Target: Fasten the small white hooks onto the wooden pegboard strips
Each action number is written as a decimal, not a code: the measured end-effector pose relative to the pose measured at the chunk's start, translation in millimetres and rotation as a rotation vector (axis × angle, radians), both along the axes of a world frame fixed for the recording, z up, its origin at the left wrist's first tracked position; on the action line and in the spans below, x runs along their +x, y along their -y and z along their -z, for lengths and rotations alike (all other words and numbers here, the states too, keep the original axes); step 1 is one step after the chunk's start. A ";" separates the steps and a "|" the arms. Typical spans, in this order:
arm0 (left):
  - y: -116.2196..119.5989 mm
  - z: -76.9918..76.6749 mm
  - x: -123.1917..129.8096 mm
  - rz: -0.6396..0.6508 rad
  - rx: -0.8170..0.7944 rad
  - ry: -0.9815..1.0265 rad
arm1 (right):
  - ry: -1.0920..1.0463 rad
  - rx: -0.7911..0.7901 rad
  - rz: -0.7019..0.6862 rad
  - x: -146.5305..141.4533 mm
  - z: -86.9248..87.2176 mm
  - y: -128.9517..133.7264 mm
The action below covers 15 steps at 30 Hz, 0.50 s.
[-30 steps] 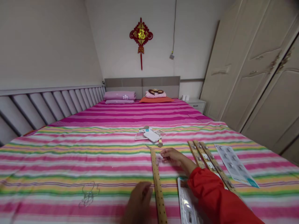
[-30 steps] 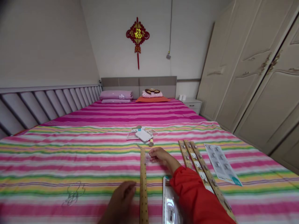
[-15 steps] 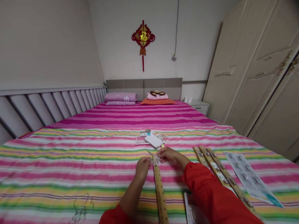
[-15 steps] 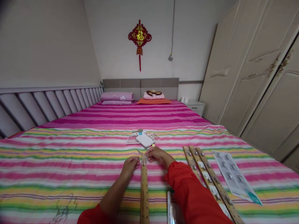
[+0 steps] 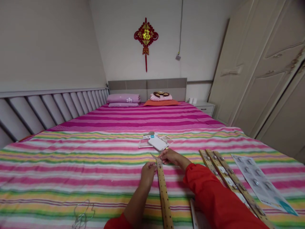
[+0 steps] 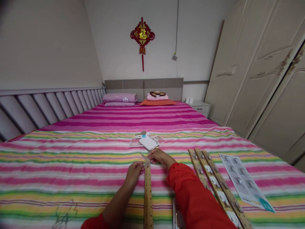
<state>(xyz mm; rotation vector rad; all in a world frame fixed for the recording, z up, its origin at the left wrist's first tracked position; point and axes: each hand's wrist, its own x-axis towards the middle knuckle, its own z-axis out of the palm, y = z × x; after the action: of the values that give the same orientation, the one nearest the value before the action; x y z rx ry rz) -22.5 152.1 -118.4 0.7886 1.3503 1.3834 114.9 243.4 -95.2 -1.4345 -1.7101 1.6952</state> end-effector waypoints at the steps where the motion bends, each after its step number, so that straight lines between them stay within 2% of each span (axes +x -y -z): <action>1: 0.0 0.1 0.1 0.002 0.000 -0.004 | 0.003 0.003 0.002 -0.7 1.2 -0.4; 15: 1.3 1.8 1.0 0.074 0.015 -0.036 | 0.033 0.052 0.014 -2.3 5.2 1.5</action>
<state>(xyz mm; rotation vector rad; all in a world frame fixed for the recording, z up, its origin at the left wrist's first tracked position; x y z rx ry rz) -21.5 150.9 -120.2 0.8683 1.3265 1.3290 112.5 241.9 -100.4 -1.4546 -1.7448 1.6163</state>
